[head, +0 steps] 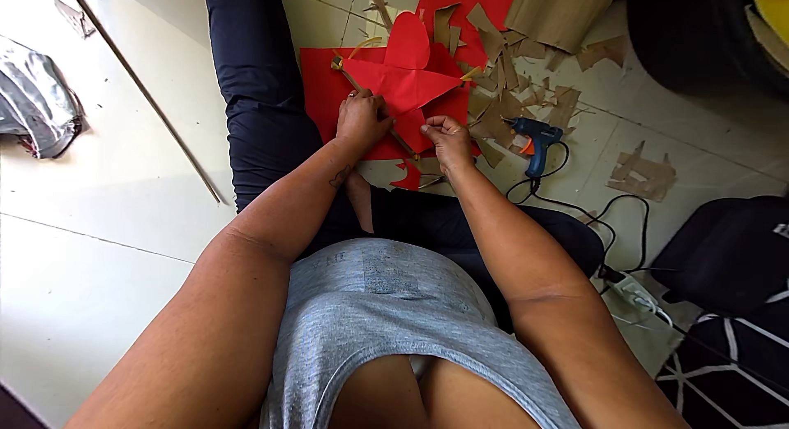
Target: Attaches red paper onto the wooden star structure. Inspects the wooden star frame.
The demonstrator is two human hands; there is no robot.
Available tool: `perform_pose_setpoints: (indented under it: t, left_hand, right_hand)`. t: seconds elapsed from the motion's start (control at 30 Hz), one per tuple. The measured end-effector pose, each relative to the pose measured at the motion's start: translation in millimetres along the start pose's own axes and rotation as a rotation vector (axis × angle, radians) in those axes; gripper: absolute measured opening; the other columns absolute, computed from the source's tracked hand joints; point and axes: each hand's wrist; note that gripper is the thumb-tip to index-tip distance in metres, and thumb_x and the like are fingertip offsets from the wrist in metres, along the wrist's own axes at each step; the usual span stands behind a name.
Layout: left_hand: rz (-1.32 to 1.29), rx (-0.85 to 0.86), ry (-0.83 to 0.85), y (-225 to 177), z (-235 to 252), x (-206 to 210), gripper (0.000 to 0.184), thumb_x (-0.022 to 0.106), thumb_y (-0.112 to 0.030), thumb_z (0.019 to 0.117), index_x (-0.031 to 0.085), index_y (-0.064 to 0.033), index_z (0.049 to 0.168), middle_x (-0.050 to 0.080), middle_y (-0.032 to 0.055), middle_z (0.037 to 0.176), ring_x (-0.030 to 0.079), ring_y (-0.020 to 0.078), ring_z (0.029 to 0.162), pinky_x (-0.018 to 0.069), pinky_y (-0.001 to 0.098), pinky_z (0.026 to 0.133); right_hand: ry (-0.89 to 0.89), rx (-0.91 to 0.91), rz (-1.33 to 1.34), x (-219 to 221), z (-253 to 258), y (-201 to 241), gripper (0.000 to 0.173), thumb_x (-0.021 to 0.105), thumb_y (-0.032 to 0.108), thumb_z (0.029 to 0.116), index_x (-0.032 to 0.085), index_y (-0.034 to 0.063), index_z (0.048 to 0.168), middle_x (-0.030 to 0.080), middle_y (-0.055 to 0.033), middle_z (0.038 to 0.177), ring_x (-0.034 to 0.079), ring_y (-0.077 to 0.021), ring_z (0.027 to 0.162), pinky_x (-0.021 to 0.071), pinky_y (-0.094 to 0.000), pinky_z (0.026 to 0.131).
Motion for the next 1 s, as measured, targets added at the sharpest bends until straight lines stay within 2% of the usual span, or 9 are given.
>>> perform_pose_setpoints:
  t: [0.27,0.43,0.53,1.0]
  left_hand:
    - [0.018,-0.012,0.001,-1.3,0.1,0.0,0.029,0.071,-0.031,0.0958,0.072,-0.0024,0.101,0.066,0.0192,0.108,0.059,0.0376,0.113,0.0424,0.0557,0.101]
    - [0.047,-0.025,-0.005,-2.4,-0.4,2.1,0.029,0.07,-0.033,0.0961,0.073,-0.0039,0.101,0.066,0.0183,0.109,0.059,0.037,0.115,0.0423,0.0547,0.101]
    - [0.049,-0.019,-0.005,-2.6,-0.5,2.0,0.029,0.07,-0.032,0.0964,0.072,-0.0036,0.101,0.066,0.0184,0.109,0.059,0.0368,0.114,0.0422,0.0548,0.101]
    - [0.038,-0.016,-0.013,-1.9,-0.6,2.6,0.028,0.07,-0.031,0.096,0.073,-0.0035,0.101,0.066,0.0185,0.109,0.059,0.0373,0.113,0.0423,0.055,0.101]
  right_hand:
    - [0.004,-0.01,-0.044,0.6,0.4,-0.8,0.02,0.072,0.006,0.0943,0.067,-0.0008,0.112,0.07,-0.0086,0.096,0.066,-0.0089,0.084,0.055,-0.0265,0.08]
    - [0.067,-0.055,-0.123,1.2,-2.3,-0.7,0.049,0.076,0.006,0.0894,0.056,-0.0008,0.134,0.068,-0.0159,0.109,0.068,-0.0195,0.094,0.0576,-0.0367,0.086]
    - [0.081,-0.05,-0.152,1.7,-1.2,-2.0,0.058,0.078,0.003,0.0859,0.053,0.0009,0.139,0.068,-0.0176,0.11,0.069,-0.0222,0.093,0.0583,-0.0388,0.084]
    - [0.133,-0.044,-0.25,-0.1,-4.7,4.0,0.054,0.077,0.001,0.0869,0.056,0.0001,0.136,0.069,-0.0168,0.104,0.069,-0.0217,0.091,0.0572,-0.0386,0.085]
Point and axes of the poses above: each hand's wrist, its own z-axis towards the middle knuckle, its own x-axis out of the palm, y = z × x
